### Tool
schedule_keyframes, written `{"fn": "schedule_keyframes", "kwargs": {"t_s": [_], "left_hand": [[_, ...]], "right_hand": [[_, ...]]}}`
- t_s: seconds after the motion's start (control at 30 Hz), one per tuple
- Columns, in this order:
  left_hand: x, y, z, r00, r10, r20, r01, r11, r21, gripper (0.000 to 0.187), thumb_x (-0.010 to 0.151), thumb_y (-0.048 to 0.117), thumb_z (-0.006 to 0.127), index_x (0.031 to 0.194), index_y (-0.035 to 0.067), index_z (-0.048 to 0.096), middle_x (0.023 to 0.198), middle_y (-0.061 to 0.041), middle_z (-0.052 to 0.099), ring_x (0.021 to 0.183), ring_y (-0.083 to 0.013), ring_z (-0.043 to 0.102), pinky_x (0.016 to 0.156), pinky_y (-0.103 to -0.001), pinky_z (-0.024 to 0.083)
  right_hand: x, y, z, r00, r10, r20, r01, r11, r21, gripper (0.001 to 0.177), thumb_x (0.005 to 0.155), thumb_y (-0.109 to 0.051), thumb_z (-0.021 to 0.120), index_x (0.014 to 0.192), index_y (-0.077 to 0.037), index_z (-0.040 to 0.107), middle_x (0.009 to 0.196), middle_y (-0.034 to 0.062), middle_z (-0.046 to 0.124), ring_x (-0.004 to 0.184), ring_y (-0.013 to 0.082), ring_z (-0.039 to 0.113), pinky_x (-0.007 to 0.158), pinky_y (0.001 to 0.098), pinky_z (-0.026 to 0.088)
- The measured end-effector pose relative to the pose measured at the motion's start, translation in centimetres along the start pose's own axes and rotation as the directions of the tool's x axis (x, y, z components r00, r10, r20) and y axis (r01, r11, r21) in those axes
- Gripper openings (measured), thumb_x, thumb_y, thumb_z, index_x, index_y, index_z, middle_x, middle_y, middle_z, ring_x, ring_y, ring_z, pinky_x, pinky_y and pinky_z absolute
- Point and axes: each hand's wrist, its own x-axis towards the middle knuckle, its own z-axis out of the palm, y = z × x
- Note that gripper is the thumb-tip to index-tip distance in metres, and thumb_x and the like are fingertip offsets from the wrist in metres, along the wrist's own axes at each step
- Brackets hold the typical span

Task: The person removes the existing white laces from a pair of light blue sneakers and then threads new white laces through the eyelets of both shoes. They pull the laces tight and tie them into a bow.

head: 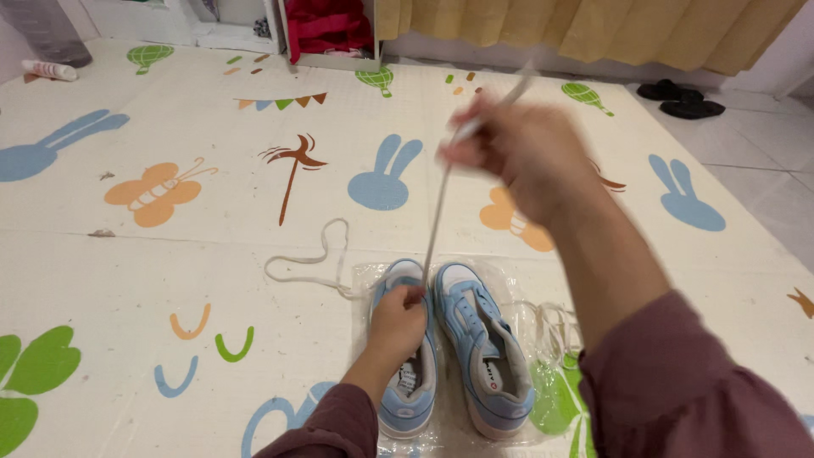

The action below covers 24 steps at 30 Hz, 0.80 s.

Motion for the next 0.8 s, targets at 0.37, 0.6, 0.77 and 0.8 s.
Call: {"fn": "schedule_keyframes", "kwargs": {"t_s": [0.37,0.6,0.77,0.8], "left_hand": [[4.6,-5.1,-8.8,0.983,0.091,-0.162,0.013,0.836,0.549,0.040,0.080,-0.003,0.059,0.114,0.012,0.071,0.128,-0.014,0.061,0.121,-0.0334,0.055,0.102,-0.043,0.047],[7.4,-6.6,-10.2,0.983,0.163,0.082,-0.165,0.612,0.773,0.034,0.089,0.009,0.062,0.122,0.015,0.067,0.121,-0.011,0.061,0.117,-0.0300,0.055,0.099,-0.046,0.043],[8.3,-6.6,-9.8,0.910,0.410,0.065,-0.345,0.661,0.666,0.011,0.091,0.007,0.062,0.095,0.008,0.072,0.101,-0.010,0.068,0.098,-0.0293,0.066,0.089,-0.043,0.052],[8.4,-6.5,-9.5,0.867,0.498,-0.015,-0.404,0.719,0.566,0.009,0.090,0.007,0.063,0.091,0.006,0.072,0.097,-0.010,0.069,0.093,-0.0312,0.067,0.085,-0.042,0.054]], "right_hand": [[1.2,17.2,2.7,0.894,0.166,-0.416,-0.318,0.889,-0.330,0.047,0.082,-0.011,0.075,0.127,-0.011,0.063,0.093,0.0070,0.063,0.080,0.0158,0.058,0.066,0.0318,0.049],[0.4,27.2,6.4,0.969,0.220,-0.108,-0.236,0.713,-0.660,0.022,0.082,-0.010,0.070,0.102,-0.007,0.079,0.088,0.0082,0.078,0.076,0.0153,0.071,0.071,0.0302,0.056],[2.1,27.3,8.0,0.884,0.467,0.011,-0.329,0.639,-0.696,0.020,0.090,-0.014,0.066,0.095,0.000,0.079,0.071,0.0098,0.074,0.061,0.0163,0.070,0.062,0.0300,0.058],[2.6,26.9,8.2,0.831,0.556,-0.003,-0.423,0.629,-0.652,0.023,0.094,-0.016,0.064,0.095,0.001,0.078,0.068,0.0096,0.072,0.058,0.0173,0.068,0.059,0.0311,0.057]]}}
